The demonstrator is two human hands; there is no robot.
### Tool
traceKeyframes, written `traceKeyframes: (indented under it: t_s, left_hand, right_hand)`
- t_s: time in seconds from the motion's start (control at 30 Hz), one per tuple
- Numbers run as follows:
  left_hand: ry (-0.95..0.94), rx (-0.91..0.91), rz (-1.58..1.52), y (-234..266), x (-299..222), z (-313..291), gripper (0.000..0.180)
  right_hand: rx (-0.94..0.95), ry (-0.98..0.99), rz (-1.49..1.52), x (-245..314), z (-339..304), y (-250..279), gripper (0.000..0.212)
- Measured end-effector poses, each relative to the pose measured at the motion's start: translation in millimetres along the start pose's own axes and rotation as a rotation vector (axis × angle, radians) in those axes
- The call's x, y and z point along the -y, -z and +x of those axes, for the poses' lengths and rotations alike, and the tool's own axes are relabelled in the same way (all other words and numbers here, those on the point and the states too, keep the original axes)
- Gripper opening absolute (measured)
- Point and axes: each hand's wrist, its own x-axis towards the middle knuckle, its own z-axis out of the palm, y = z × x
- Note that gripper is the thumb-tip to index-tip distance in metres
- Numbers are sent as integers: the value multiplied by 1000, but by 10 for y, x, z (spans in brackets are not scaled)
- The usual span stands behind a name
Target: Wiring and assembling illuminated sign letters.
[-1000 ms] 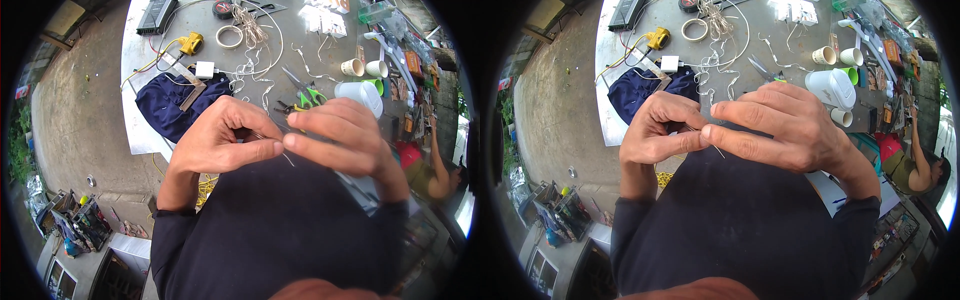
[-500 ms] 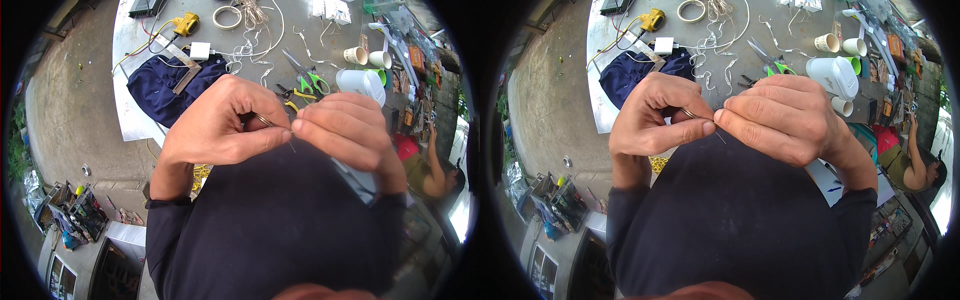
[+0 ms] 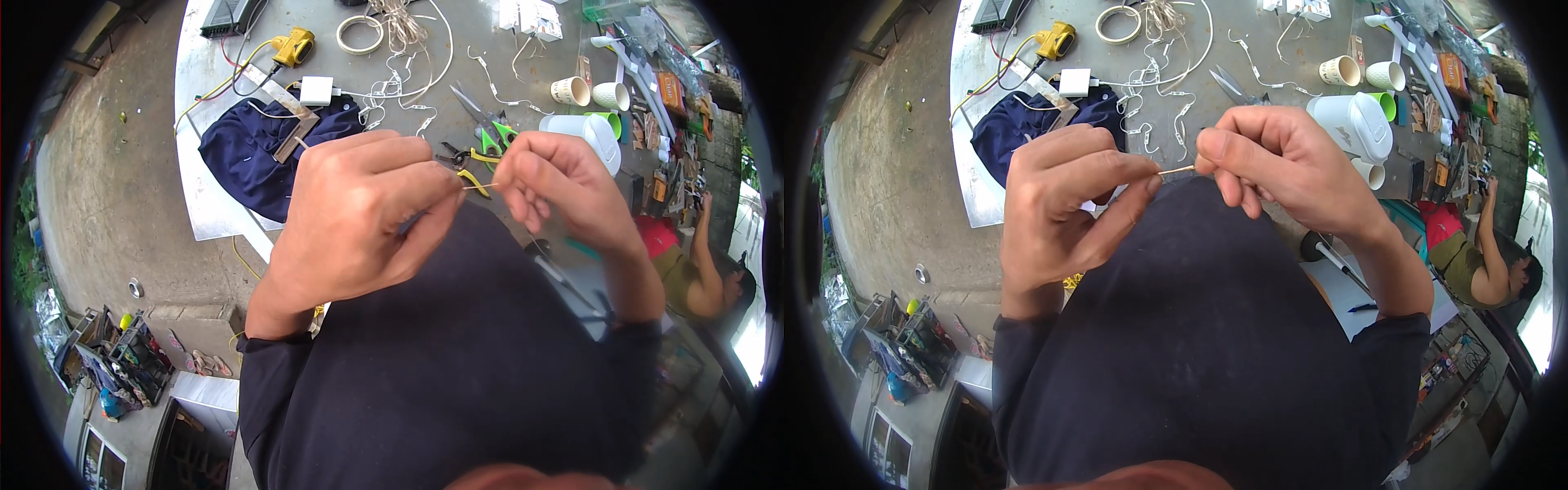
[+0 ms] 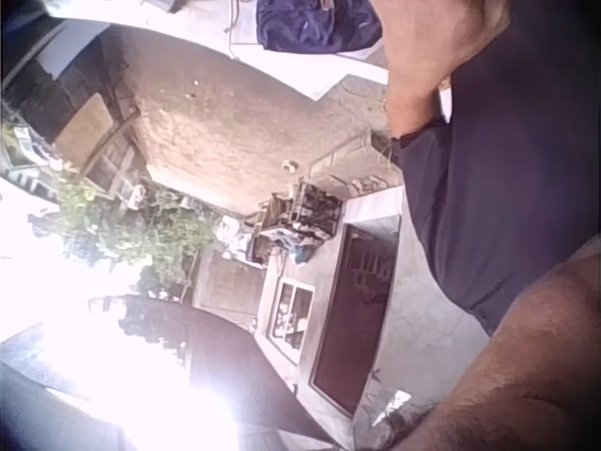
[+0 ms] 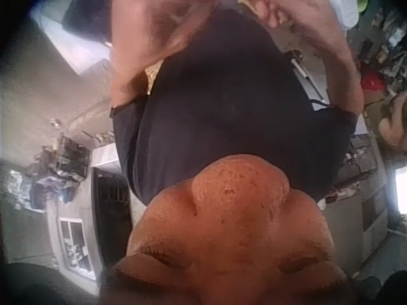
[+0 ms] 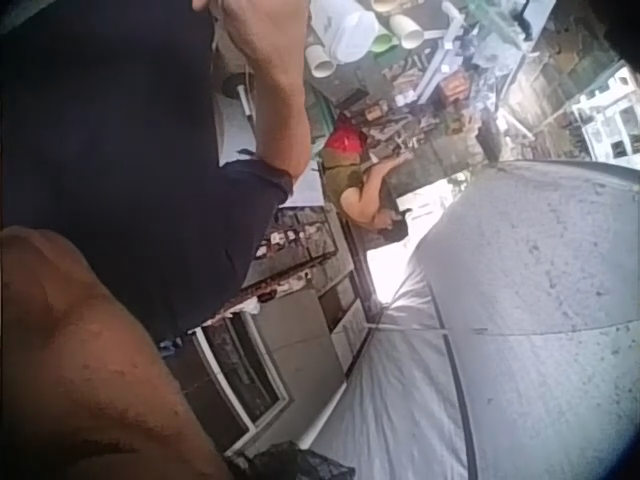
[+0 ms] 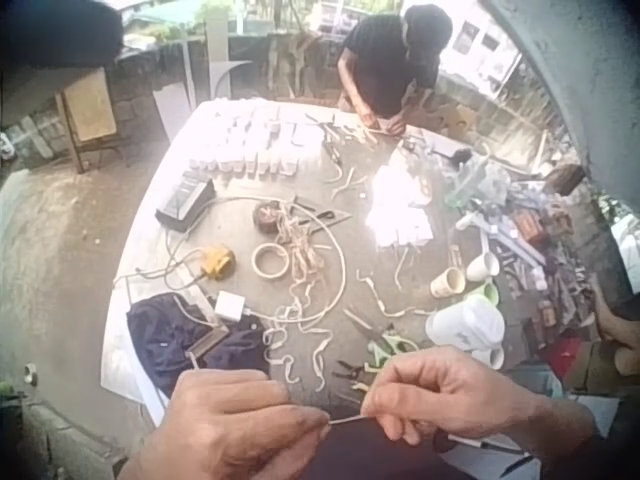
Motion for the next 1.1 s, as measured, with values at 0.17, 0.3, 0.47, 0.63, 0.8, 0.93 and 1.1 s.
traceKeyframes:
  t_s: [0.17,0.3,0.47,0.63,0.8,0.93,1.1]
  left_hand:
    - [261,105,-466,117,25,14,9]
    - [237,197,-620,88,84,3,9]
    - [199,181,-544,69,73,-9,9]
    - [103,28,-217,-34,59,-22,10]
    - [12,-3,-142,-47,77,-14,9]
    - [196,49,-390,58,87,-18,7]
    - [213,89,-500,82,42,-3,7]
  right_hand:
    - [-273,1193,-1238,-106,-31,-26,43]
    - [-321,1570,-1369,-165,138,-169,25]
    - [-318,1623,-1435,-166,160,-96,19]
    - [-232,915,-990,-109,71,-226,8]
    - [69,-17,-21,7,29,-58,30]
    - [-372,869,-1083,-20,-31,-79,28]
    - [-410,1581,-1442,-185,128,-141,26]
